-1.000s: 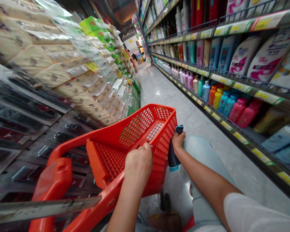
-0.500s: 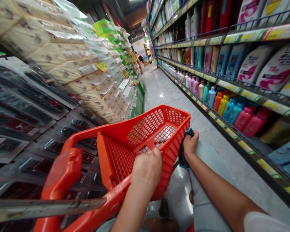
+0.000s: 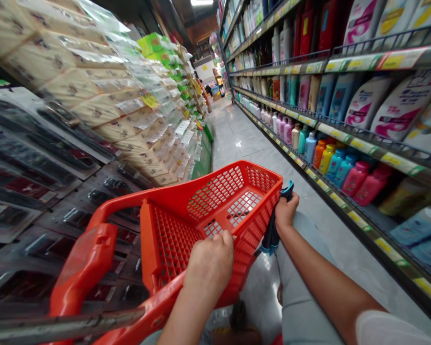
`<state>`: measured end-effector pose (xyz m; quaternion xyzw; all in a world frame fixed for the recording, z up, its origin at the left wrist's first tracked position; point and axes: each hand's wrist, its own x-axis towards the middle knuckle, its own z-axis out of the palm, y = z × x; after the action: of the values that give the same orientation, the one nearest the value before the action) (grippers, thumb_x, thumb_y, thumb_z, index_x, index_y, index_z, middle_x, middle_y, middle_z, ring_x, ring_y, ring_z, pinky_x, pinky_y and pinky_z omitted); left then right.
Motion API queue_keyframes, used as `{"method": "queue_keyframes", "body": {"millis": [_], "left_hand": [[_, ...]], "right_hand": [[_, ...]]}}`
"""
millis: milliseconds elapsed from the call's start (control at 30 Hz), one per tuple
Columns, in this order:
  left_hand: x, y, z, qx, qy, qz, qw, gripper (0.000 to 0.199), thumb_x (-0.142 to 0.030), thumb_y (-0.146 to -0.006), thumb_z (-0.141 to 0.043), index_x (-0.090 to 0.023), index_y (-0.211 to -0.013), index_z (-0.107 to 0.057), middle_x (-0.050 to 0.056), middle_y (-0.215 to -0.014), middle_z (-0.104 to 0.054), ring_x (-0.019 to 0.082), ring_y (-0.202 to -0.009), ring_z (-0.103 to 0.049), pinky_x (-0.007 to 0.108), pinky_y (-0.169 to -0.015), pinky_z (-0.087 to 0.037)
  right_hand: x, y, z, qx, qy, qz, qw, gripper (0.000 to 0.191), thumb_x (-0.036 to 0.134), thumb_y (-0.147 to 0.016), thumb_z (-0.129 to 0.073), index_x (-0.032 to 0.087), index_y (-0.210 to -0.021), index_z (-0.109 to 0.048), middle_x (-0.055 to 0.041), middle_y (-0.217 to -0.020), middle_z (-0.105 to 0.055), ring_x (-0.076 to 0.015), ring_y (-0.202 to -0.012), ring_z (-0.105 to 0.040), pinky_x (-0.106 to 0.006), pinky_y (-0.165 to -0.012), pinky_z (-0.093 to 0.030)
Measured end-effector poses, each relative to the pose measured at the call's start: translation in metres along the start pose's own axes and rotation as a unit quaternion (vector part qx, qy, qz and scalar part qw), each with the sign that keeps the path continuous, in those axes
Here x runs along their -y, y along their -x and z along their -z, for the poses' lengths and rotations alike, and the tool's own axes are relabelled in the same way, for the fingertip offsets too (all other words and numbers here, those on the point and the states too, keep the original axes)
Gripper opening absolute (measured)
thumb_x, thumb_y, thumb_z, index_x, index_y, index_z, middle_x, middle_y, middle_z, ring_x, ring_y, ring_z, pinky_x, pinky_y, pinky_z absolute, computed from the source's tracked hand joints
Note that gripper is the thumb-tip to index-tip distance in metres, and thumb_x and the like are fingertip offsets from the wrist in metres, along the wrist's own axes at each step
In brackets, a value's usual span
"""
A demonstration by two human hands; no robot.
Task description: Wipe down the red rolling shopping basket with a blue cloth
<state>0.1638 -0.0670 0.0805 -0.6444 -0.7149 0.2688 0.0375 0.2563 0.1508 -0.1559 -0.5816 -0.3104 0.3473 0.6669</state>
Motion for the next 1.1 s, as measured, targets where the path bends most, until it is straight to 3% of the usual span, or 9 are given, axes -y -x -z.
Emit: {"method": "queue_keyframes", "body": {"millis": [167, 333, 467, 633, 833, 967, 1100], "left_hand": [[-0.002, 0.01, -0.001, 0.014, 0.005, -0.028, 0.999, 0.036, -0.003, -0.092, -0.031, -0.012, -0.106, -0.063, 0.014, -0.088, -0.07, 0.029, -0.082, -0.075, 0.042, -0.069, -0.062], [0.004, 0.006, 0.001, 0.006, 0.006, -0.039, 0.999, 0.033, -0.003, -0.091, -0.033, -0.012, -0.105, -0.062, 0.013, -0.087, -0.07, 0.03, -0.083, -0.074, 0.043, -0.069, -0.061], [0.008, 0.008, -0.001, 0.005, 0.003, -0.032, 0.999, 0.034, -0.003, -0.091, -0.033, -0.011, -0.107, -0.062, 0.013, -0.087, -0.07, 0.03, -0.083, -0.074, 0.044, -0.07, -0.061], [0.001, 0.025, -0.009, 0.021, 0.002, -0.03, 0.999, 0.033, -0.002, -0.09, -0.036, -0.014, -0.104, -0.063, 0.011, -0.089, -0.069, 0.027, -0.084, -0.073, 0.04, -0.07, -0.061], [-0.003, 0.031, -0.012, 0.019, 0.007, -0.062, 0.998, 0.028, -0.005, -0.089, -0.043, -0.015, -0.102, -0.064, 0.011, -0.087, -0.069, 0.025, -0.081, -0.073, 0.037, -0.068, -0.06], [0.008, 0.018, -0.016, -0.018, 0.016, -0.085, 0.996, 0.025, -0.007, -0.09, -0.043, -0.016, -0.101, -0.065, 0.011, -0.085, -0.069, 0.027, -0.078, -0.073, 0.038, -0.065, -0.058], [0.028, 0.0, -0.022, -0.084, 0.025, -0.062, 0.994, 0.024, -0.016, -0.098, -0.04, -0.017, -0.094, -0.064, 0.009, -0.077, -0.07, 0.028, -0.074, -0.073, 0.038, -0.063, -0.054]], "right_hand": [[0.0, 0.004, 0.036, 0.019, 0.003, -0.013, 1.0, 0.028, 0.031, -0.074, -0.049, 0.022, -0.1, -0.049, -0.0062, -0.102, -0.058, -0.024, -0.099, -0.055, -0.045, -0.101, -0.042], [0.014, 0.009, 0.039, 0.039, -0.001, -0.015, 0.999, 0.032, 0.035, -0.075, -0.05, 0.022, -0.104, -0.047, -0.0064, -0.107, -0.057, -0.0234, -0.104, -0.055, -0.044, -0.103, -0.041], [0.031, 0.043, 0.042, 0.102, -0.006, -0.009, 0.995, 0.037, 0.039, -0.078, -0.056, 0.022, -0.109, -0.046, -0.0088, -0.112, -0.057, -0.0253, -0.107, -0.055, -0.045, -0.102, -0.042], [0.043, 0.078, 0.07, 0.157, 0.023, -0.038, 0.987, 0.037, 0.045, -0.079, -0.062, 0.022, -0.103, -0.047, -0.006, -0.103, -0.057, -0.0269, -0.101, -0.054, -0.047, -0.098, -0.042], [0.051, 0.074, 0.1, 0.172, 0.024, -0.034, 0.984, 0.036, 0.046, -0.079, -0.064, 0.024, -0.101, -0.047, -0.0015, -0.098, -0.057, -0.0243, -0.098, -0.055, -0.043, -0.097, -0.04], [0.051, 0.069, 0.102, 0.158, 0.035, -0.024, 0.986, 0.037, 0.046, -0.076, -0.065, 0.025, -0.101, -0.047, -0.0026, -0.101, -0.057, -0.0252, -0.099, -0.055, -0.044, -0.099, -0.04], [0.049, 0.068, 0.088, 0.164, 0.044, -0.012, 0.985, 0.038, 0.047, -0.079, -0.062, 0.025, -0.104, -0.047, -0.0049, -0.106, -0.057, -0.0267, -0.104, -0.055, -0.045, -0.101, -0.04]]}}
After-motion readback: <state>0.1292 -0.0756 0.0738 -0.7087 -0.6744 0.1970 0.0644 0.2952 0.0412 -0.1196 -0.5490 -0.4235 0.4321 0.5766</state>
